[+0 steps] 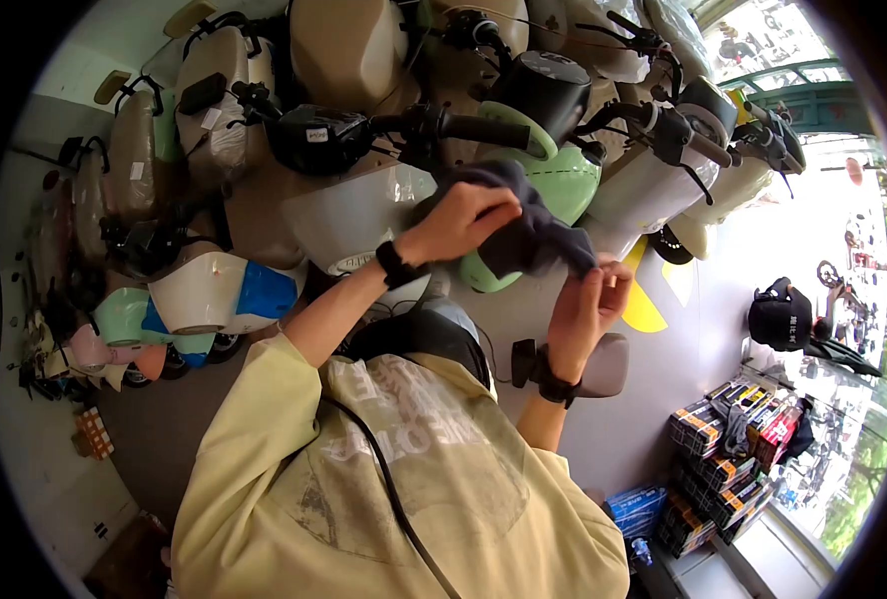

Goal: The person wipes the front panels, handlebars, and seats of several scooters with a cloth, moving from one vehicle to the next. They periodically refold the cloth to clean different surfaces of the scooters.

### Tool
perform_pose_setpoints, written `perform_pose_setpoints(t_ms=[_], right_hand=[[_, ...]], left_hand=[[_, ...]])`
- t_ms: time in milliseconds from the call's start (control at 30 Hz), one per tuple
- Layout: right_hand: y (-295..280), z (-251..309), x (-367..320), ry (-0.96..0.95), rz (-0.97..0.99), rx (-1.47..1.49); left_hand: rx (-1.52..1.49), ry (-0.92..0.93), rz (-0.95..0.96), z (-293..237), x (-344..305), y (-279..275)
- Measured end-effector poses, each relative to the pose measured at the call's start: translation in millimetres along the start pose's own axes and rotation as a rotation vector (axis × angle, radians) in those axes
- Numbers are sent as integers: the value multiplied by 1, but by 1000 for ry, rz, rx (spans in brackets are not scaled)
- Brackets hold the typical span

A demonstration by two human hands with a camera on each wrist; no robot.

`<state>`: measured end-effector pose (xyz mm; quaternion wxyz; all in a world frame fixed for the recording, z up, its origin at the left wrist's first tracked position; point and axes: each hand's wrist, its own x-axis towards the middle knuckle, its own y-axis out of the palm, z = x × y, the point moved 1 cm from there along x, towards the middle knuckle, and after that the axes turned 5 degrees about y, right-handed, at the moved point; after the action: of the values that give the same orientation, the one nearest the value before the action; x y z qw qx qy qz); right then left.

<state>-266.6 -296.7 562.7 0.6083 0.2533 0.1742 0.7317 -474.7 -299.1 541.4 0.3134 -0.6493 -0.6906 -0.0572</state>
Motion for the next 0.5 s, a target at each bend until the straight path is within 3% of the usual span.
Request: perform_pose_setpoints(t_ms=[67,167,300,400,500], right_hand=[[1,15,3,28,-6,102],[-4,25,13,139,-33,66],[-20,4,17,285,33,-67],[-11,-8,13,408,83,-201],[1,-30,13,434,19,-466]], left_hand=[[-238,-231,174,-27,-30,0],[-309,-271,370,-31,-84,-11],[-97,-599,0,-21,-156,-59],[-74,-680,-337,-30,-189,-89],[67,-753,-355,-38,-217,-102]])
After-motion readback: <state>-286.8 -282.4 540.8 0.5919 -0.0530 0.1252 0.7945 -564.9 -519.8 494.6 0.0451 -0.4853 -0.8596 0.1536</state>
